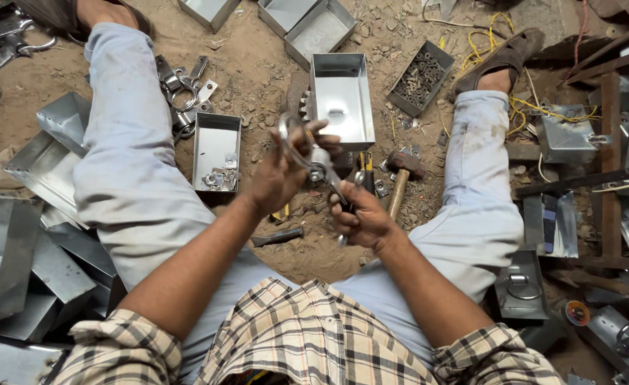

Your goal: The person assembles a metal box by fitting metal sheets into a frame, securing them with a hammer, and then attaching a latch mechanism using a wrench.

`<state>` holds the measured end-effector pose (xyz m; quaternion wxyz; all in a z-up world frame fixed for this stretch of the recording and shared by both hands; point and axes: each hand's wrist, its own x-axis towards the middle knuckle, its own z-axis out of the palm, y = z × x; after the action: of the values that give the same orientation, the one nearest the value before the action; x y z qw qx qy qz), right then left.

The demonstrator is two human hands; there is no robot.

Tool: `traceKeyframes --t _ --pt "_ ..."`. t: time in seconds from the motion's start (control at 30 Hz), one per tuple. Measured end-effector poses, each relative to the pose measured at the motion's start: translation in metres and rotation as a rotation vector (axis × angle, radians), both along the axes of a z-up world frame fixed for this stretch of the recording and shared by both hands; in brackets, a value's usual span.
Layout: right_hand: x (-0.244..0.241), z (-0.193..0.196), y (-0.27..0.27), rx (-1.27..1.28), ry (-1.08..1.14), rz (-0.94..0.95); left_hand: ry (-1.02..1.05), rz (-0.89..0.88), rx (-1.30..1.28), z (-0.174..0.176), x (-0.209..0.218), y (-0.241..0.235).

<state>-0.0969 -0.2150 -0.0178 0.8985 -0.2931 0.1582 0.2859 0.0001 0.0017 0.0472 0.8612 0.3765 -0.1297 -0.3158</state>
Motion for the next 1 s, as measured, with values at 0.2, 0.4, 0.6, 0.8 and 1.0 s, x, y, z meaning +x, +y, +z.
traceKeyframes --t 0.2,0.4,0.6,0.8,1.0 --pt "0.0 -0.008 0.019 0.268 0.073 0.08 0.101 -0.038 -0.384 -0.036 -0.005 -0.007" --pt "0.01 0.018 0.031 0.038 0.213 0.191 0.2 0.122 -0.382 -0.071 0.002 -0.007" --pt "0.01 0.041 0.027 -0.162 0.246 0.016 0.333 0.444 0.141 -0.073 0.022 0.002" --pt "0.005 0.062 0.042 -0.513 0.191 -0.236 0.414 0.381 0.146 -0.047 0.011 0.002" --pt "0.003 0.039 0.033 -0.613 -0.056 0.004 0.363 0.329 0.208 -0.059 0.01 -0.012"
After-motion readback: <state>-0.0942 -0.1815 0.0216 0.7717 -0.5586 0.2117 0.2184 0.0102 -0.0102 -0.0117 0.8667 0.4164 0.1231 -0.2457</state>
